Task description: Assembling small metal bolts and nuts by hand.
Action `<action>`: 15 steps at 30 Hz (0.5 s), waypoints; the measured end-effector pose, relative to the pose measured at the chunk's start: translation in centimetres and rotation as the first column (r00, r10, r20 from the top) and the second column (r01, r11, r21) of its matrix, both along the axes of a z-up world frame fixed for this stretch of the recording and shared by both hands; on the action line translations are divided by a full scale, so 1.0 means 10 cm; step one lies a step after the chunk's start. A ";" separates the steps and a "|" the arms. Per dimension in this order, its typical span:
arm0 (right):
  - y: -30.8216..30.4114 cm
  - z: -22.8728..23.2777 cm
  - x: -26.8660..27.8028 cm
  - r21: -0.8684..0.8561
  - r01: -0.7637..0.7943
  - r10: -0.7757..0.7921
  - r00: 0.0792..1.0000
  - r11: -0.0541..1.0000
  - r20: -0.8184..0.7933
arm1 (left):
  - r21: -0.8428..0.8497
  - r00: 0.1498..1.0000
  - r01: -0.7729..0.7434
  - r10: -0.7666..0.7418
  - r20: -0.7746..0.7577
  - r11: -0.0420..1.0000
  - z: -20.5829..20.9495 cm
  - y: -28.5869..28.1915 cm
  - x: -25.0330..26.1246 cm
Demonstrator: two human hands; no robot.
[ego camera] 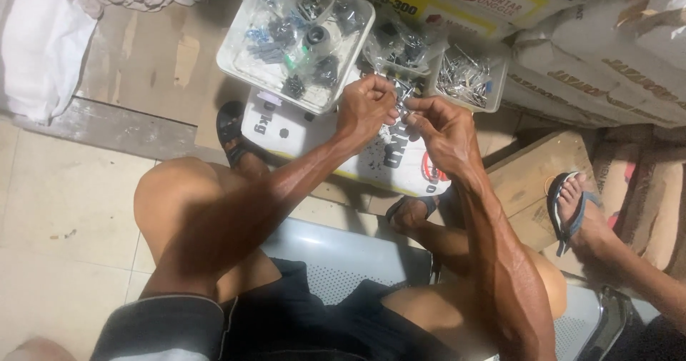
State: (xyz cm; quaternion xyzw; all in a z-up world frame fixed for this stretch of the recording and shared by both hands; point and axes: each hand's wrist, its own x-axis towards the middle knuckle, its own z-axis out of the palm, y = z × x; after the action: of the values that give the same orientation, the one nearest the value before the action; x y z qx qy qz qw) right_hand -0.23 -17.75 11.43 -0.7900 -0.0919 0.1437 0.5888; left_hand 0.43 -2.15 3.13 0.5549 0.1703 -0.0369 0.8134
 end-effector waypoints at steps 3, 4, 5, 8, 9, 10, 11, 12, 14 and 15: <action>-0.05 -0.04 0.02 0.024 0.013 -0.012 1.000 1.000 -0.027 | 0.053 0.994 0.070 -0.074 0.079 0.996 -0.01 0.03 -0.01; -0.07 -0.06 0.05 0.023 0.017 -0.017 0.999 1.000 -0.032 | 0.052 0.994 0.074 -0.078 0.074 0.996 -0.01 0.03 -0.01; -0.09 -0.08 0.07 0.016 0.016 -0.016 1.000 1.000 -0.019 | 0.104 0.989 0.087 -0.099 0.112 0.991 -0.01 0.04 -0.01; -0.14 -0.20 0.16 0.005 0.009 -0.009 1.000 1.000 -0.003 | 0.202 0.970 0.111 -0.150 0.189 0.973 -0.16 0.00 0.02; -0.15 -0.25 0.20 -0.002 0.002 -0.002 1.000 1.000 0.003 | 0.246 0.957 0.121 -0.179 0.229 0.962 -0.24 -0.04 0.04; -0.14 -0.25 0.21 -0.003 0.003 -0.003 1.000 1.000 0.003 | 0.245 0.956 0.122 -0.180 0.230 0.962 -0.23 -0.07 0.03; -0.12 -0.24 0.22 -0.045 0.010 -0.011 0.999 0.999 -0.033 | 0.331 0.941 0.116 -0.210 0.264 0.936 -0.22 -0.10 0.02; -0.08 -0.25 0.23 -0.084 0.011 -0.018 0.997 0.996 -0.073 | 0.416 0.926 0.104 -0.241 0.292 0.904 -0.22 -0.11 -0.01; -0.04 -0.17 0.22 -0.096 -0.009 0.004 0.999 0.995 -0.051 | 0.386 0.932 0.112 -0.231 0.279 0.916 -0.21 -0.10 0.00; -0.02 -0.13 0.22 -0.109 -0.027 0.025 0.999 0.994 -0.026 | 0.354 0.937 0.120 -0.224 0.268 0.927 -0.20 -0.09 0.01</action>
State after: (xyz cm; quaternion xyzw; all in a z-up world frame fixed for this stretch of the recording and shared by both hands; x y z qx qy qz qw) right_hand 1.97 -17.94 10.15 -0.8179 -0.0868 0.1661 0.5441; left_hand 0.54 -3.05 1.10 0.6960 -0.0030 0.0062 0.7180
